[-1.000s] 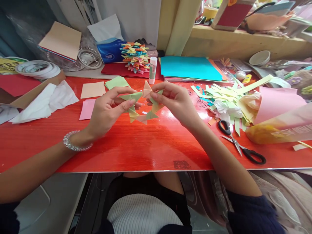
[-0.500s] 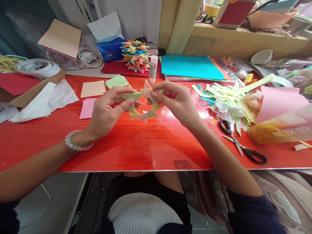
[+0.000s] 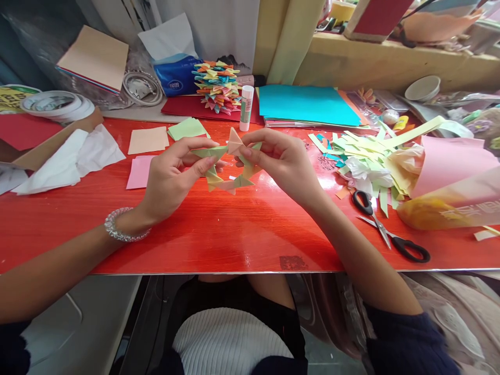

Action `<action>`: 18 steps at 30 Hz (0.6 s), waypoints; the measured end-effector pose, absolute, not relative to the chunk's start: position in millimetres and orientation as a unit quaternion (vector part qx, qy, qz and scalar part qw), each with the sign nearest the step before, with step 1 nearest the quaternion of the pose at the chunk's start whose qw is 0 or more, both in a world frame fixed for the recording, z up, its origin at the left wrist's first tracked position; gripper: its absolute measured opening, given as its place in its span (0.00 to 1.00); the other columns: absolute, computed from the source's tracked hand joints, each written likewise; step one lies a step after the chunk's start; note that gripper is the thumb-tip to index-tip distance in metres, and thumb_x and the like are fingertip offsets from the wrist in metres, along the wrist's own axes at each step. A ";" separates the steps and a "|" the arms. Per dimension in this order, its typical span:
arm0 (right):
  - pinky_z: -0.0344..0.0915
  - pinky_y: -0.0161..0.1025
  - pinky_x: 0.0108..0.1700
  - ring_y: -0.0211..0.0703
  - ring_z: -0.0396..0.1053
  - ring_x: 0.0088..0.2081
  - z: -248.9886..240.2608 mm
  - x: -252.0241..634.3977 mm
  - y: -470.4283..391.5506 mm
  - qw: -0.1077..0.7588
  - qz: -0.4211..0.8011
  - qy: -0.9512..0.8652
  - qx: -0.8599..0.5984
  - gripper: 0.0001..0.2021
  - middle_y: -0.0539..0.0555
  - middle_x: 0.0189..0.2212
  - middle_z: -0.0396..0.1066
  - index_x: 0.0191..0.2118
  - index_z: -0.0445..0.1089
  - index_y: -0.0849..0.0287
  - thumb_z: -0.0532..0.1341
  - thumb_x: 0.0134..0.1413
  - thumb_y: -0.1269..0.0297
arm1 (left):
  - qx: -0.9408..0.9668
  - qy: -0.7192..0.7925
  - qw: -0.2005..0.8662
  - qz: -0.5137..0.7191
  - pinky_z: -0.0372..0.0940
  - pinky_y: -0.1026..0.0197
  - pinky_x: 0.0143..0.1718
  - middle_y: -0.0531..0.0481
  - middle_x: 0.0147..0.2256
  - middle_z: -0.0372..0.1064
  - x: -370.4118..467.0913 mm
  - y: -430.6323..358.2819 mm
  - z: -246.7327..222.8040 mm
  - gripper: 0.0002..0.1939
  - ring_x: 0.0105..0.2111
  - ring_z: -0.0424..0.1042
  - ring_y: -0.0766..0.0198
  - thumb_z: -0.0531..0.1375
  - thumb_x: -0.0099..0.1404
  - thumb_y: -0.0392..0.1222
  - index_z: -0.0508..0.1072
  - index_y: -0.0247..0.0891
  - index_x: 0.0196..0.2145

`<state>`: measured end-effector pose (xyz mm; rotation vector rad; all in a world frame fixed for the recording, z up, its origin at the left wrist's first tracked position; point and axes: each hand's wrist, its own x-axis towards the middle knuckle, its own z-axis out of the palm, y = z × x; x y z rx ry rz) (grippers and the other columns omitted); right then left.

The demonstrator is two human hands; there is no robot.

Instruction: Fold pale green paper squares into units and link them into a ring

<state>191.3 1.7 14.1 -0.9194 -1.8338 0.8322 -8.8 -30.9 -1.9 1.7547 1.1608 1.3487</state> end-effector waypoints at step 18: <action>0.73 0.40 0.37 0.41 0.75 0.33 10.8 188.0 -1.1 0.424 0.307 -0.763 -0.379 0.07 0.49 0.31 0.76 0.38 0.74 0.56 0.62 0.57 0.60 | 0.696 0.403 0.290 0.518 0.72 0.66 0.36 0.55 0.34 0.75 -8.4 -29.3 -5.5 0.04 0.37 0.77 0.66 0.60 0.65 0.42 0.73 0.41 0.37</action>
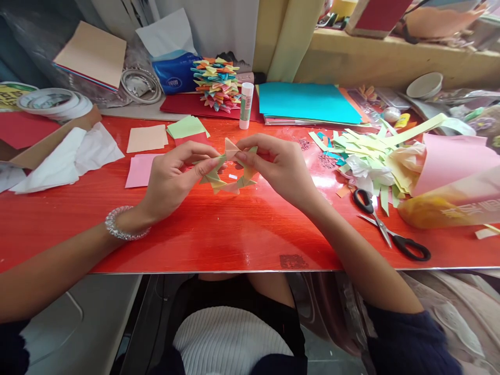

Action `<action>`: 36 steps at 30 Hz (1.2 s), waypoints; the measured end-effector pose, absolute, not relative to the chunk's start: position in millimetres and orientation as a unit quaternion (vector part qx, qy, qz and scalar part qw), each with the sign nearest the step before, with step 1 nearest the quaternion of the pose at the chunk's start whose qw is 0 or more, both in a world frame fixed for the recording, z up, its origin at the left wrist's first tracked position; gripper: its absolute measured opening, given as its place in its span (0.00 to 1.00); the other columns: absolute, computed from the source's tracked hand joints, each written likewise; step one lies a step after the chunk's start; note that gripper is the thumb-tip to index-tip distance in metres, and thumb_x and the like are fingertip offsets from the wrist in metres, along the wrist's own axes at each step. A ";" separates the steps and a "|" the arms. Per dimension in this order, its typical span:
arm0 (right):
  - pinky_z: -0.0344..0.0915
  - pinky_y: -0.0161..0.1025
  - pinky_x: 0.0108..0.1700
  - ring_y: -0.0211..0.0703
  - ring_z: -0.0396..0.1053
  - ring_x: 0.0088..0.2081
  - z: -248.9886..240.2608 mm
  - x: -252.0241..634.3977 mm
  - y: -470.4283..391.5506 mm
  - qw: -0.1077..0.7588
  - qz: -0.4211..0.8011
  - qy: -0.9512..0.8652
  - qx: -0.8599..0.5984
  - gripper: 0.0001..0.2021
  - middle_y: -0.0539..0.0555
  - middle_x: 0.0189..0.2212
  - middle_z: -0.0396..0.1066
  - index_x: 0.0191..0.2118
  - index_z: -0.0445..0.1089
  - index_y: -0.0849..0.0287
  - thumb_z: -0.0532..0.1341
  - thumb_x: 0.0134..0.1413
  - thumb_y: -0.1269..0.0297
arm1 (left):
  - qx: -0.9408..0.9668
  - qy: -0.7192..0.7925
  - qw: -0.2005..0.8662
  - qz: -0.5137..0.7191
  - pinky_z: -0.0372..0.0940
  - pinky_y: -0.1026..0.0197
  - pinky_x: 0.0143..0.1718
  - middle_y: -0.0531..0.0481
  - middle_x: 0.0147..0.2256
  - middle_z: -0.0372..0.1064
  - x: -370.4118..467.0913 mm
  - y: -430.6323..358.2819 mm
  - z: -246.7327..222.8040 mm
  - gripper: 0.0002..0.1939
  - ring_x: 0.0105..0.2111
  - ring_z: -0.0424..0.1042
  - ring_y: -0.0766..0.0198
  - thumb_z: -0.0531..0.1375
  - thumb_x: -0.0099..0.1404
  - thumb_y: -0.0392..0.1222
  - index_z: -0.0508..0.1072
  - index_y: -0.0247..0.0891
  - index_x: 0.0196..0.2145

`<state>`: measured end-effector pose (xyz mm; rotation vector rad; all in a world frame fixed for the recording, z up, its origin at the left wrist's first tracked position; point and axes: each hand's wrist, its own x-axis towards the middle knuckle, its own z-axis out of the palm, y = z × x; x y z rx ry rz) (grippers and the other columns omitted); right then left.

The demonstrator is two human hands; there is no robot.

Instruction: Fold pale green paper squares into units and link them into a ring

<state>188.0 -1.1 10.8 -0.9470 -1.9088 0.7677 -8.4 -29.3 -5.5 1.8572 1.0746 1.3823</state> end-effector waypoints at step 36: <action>0.68 0.38 0.31 0.42 0.73 0.30 12.6 182.6 -7.1 0.328 0.404 -0.757 -0.395 0.17 0.53 0.28 0.76 0.33 0.77 0.57 0.62 0.53 0.47 | 0.631 0.435 0.456 0.453 0.72 0.61 0.33 0.54 0.29 0.75 -9.5 -26.5 -4.6 0.11 0.32 0.77 0.60 0.62 0.61 0.49 0.70 0.43 0.40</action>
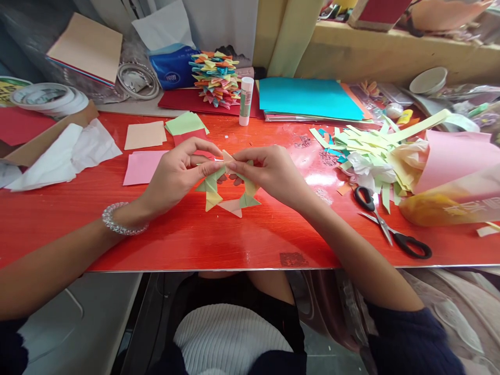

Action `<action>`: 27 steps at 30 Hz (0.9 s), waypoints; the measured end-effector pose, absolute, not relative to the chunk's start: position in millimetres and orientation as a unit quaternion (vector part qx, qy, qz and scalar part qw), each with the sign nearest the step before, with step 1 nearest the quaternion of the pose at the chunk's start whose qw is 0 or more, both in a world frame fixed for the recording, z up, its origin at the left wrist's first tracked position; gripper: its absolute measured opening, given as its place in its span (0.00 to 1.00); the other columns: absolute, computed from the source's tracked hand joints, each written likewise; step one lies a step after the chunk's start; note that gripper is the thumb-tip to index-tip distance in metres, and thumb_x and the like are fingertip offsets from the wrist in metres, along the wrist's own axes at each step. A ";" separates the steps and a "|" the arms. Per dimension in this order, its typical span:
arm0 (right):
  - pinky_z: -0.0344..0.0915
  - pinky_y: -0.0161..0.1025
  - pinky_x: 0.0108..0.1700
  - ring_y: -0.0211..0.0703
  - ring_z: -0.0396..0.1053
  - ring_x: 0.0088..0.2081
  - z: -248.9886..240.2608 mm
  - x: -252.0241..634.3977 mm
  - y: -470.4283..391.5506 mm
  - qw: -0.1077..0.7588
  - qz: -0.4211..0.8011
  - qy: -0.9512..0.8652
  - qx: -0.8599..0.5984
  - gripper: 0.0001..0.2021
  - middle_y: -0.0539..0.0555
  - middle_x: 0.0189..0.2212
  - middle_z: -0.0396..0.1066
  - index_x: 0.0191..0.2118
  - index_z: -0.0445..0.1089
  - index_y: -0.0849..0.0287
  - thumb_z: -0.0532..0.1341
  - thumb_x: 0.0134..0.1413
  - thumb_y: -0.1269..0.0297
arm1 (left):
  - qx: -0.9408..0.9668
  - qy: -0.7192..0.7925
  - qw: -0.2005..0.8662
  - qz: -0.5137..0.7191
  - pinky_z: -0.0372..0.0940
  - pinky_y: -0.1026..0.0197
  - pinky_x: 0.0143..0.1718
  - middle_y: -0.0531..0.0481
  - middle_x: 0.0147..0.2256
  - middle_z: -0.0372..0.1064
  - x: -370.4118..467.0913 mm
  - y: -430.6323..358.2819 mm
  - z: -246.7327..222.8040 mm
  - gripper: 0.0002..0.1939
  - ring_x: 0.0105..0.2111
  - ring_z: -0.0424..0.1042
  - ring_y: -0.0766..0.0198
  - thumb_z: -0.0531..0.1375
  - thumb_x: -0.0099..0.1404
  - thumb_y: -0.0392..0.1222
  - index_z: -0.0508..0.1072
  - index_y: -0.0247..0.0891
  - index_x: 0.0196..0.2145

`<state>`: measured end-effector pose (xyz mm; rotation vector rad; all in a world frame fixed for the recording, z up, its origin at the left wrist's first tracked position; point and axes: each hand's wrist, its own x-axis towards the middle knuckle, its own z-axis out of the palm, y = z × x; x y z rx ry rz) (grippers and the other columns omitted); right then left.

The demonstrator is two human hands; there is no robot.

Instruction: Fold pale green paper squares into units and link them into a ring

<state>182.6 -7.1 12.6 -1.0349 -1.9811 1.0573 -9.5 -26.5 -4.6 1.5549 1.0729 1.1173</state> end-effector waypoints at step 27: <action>0.71 0.35 0.34 0.41 0.75 0.35 3.7 181.7 4.6 0.382 0.433 -0.701 -0.418 0.18 0.53 0.33 0.76 0.43 0.73 0.58 0.64 0.52 0.50 | 0.610 0.422 0.512 0.434 0.70 0.61 0.41 0.47 0.33 0.77 -9.6 -14.5 -12.2 0.12 0.36 0.77 0.62 0.65 0.59 0.48 0.76 0.35 0.34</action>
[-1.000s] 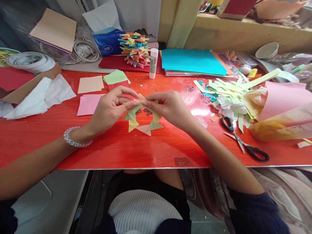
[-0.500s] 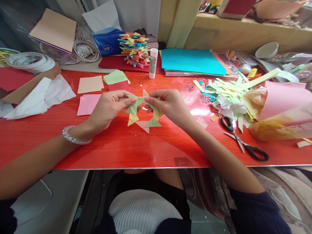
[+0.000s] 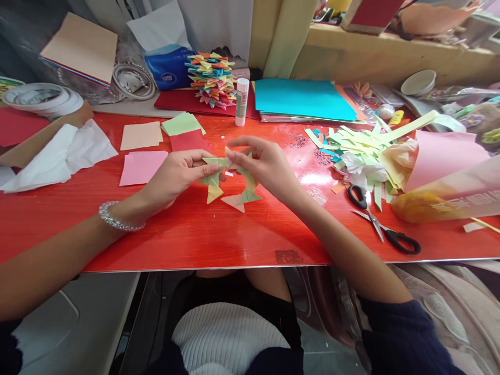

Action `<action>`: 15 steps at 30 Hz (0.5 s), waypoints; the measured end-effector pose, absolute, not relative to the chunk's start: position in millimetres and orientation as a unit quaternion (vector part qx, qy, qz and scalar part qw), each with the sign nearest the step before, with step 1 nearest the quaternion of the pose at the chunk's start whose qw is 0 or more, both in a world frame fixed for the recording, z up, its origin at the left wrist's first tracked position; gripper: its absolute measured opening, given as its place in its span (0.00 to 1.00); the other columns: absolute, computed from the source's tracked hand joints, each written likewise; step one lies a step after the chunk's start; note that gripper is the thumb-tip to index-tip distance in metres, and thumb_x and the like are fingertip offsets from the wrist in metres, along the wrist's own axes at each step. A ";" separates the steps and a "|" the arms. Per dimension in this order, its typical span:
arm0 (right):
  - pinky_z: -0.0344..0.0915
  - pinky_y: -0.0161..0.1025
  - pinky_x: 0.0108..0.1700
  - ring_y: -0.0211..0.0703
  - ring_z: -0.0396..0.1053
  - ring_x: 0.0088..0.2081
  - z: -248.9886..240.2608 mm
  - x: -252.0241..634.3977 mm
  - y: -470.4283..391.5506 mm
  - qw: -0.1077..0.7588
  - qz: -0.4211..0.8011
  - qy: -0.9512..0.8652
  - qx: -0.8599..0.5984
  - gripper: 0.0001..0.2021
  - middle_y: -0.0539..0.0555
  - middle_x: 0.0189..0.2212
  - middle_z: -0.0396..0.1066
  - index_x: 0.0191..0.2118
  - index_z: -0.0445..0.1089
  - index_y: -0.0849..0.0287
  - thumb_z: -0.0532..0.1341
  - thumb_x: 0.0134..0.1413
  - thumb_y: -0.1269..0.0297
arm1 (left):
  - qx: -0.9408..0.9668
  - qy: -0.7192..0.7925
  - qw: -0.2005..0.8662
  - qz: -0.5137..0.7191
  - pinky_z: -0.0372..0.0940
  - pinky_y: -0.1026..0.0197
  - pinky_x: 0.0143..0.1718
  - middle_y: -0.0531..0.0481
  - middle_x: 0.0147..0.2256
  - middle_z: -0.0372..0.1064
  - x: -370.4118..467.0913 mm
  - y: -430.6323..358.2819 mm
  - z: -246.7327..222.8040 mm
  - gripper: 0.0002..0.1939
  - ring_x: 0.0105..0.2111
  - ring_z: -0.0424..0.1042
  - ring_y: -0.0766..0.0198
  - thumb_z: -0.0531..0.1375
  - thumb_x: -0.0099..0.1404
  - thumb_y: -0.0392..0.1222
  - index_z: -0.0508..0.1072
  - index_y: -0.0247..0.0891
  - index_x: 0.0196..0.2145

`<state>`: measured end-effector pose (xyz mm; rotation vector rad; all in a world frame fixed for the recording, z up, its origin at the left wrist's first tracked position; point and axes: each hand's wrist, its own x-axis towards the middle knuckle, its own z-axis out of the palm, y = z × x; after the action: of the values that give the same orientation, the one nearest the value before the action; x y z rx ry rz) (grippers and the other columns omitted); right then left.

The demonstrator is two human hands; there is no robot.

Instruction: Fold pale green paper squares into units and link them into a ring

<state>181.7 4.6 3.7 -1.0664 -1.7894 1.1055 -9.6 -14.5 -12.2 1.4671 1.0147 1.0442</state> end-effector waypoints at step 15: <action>0.70 0.36 0.32 0.36 0.70 0.29 5.1 192.2 13.9 0.368 0.506 -0.661 -0.414 0.11 0.53 0.30 0.73 0.33 0.74 0.61 0.66 0.52 0.57 | 0.520 0.406 0.538 0.525 0.71 0.60 0.42 0.49 0.34 0.76 -15.9 -6.5 -10.0 0.18 0.36 0.77 0.63 0.65 0.59 0.48 0.67 0.38 0.43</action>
<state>192.2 13.9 5.1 -1.0638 -1.6963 1.2991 -15.9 -6.5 -10.0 1.2364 0.9666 1.2494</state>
